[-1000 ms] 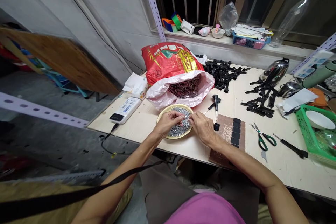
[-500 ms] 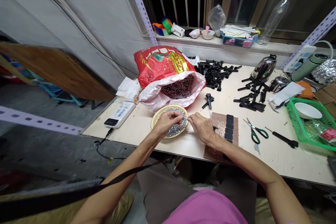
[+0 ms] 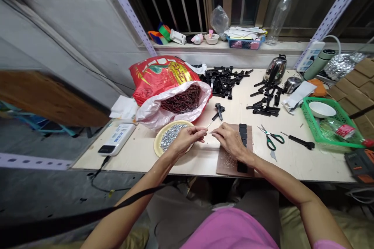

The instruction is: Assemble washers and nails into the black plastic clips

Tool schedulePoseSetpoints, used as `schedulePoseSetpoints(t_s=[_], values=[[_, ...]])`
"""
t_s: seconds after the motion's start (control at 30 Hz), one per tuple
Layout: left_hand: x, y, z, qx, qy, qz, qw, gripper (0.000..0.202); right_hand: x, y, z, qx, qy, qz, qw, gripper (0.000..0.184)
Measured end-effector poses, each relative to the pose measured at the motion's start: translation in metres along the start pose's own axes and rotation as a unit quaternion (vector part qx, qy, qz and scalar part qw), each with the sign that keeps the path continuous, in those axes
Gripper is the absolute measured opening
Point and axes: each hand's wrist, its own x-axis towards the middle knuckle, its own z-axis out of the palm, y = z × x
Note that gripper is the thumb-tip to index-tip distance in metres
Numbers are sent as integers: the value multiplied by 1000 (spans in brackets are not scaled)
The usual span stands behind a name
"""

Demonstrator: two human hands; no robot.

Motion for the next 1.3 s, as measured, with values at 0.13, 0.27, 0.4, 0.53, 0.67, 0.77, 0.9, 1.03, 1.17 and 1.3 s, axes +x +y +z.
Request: schedulePoseSetpoints(t_s=[0.13,0.27,0.4,0.53,0.67,0.77,0.9,1.03,1.17,1.3], values=[[2,-5,16,13,-22,5,1000,60,-22,35,-17,-2,38,28,999,13],[3,-30,34,206,-65,98,972,57,-40,77,-35,-93,18,57,994,14],[1,-68,52,407,-109,234,876,53,-39,111,-46,-141,-11,52,989,15],[1,-98,61,519,-145,287,792,63,-22,135,-49,-148,-13,37,988,18],[2,-115,61,547,-126,303,770,70,-42,133,-38,-147,-36,-26,988,21],[1,-118,61,543,-112,297,777,70,-89,109,-24,-113,-91,-224,964,30],[0,-117,61,544,-120,278,782,68,-102,102,-24,-81,-110,-323,936,26],[0,-119,60,552,-111,272,781,68,-52,136,-37,-141,-35,-81,986,28],[0,-121,60,545,-101,267,788,67,-61,134,-28,-128,-85,-197,968,32],[-1,-119,60,533,-107,273,794,68,-96,120,-17,-110,-120,-266,950,33]])
